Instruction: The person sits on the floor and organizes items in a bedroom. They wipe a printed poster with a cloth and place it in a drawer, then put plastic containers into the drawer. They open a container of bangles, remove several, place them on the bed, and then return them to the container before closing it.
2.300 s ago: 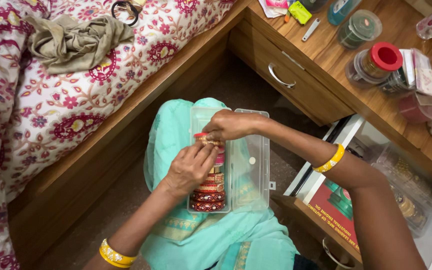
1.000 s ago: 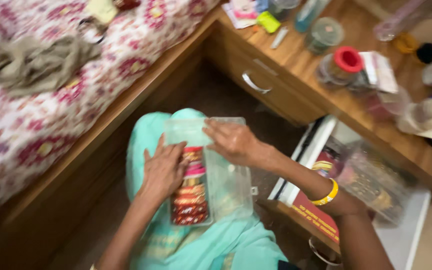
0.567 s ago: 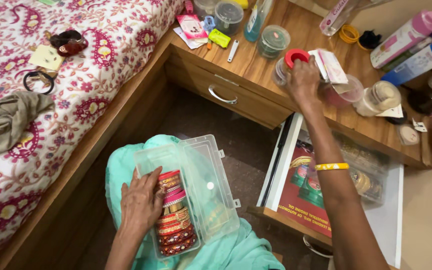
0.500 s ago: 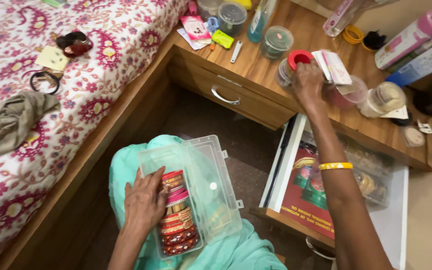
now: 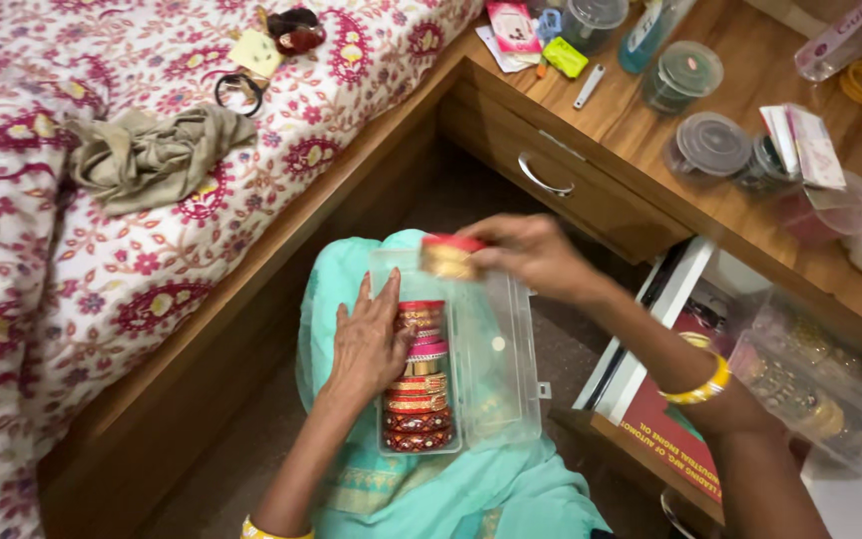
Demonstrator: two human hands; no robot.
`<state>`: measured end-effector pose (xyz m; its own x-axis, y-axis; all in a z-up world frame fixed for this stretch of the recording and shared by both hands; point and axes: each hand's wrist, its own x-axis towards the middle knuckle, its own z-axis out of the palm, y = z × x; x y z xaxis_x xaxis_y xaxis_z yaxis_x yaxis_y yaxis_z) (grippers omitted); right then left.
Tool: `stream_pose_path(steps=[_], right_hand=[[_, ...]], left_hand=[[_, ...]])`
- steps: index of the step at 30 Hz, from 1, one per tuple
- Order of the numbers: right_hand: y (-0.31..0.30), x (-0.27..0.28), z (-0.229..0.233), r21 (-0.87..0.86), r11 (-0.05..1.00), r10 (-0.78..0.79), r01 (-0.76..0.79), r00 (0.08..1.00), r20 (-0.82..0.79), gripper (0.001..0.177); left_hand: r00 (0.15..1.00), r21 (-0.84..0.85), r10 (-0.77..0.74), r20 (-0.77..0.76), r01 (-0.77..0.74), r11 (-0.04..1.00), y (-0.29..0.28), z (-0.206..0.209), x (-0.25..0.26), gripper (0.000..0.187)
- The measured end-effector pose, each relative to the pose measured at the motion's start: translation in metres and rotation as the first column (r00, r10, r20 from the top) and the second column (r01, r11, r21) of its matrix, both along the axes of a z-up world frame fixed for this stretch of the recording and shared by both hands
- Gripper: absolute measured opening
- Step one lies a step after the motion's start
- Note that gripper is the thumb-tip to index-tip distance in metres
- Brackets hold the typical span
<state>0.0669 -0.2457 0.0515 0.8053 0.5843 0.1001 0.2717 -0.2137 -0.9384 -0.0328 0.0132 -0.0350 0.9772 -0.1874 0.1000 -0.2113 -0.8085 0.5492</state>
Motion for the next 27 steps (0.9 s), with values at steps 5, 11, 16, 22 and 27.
stream_pose_path(steps=[5, 11, 16, 22, 27], right_hand=[[0.062, 0.009, -0.016, -0.193, 0.975, 0.129, -0.105, 0.985, 0.111, 0.026], [0.07, 0.031, -0.031, -0.235, 0.96, 0.146, -0.154, 0.988, -0.051, 0.026], [0.082, 0.022, -0.053, -0.377, 0.913, 0.215, -0.157, 0.97, 0.117, 0.025], [0.095, 0.013, -0.058, -0.494, 0.864, 0.273, -0.098, 0.916, 0.295, 0.025], [0.088, 0.005, -0.052, -0.523, 0.852, 0.392, 0.022, 0.636, 0.665, 0.04]], left_hand=[[0.99, -0.09, 0.125, -0.067, -0.13, 0.987, 0.001, 0.006, -0.004, 0.103], [0.967, -0.047, 0.155, 0.203, -0.148, 0.988, -0.002, -0.004, -0.013, 0.093], [0.869, 0.019, 0.172, 0.464, -0.204, 0.979, 0.001, -0.013, -0.016, 0.07], [0.965, -0.037, 0.149, 0.218, -0.144, 0.989, -0.001, -0.009, -0.006, 0.069], [0.986, 0.031, 0.157, 0.053, -0.158, 0.987, 0.001, -0.001, -0.002, 0.074]])
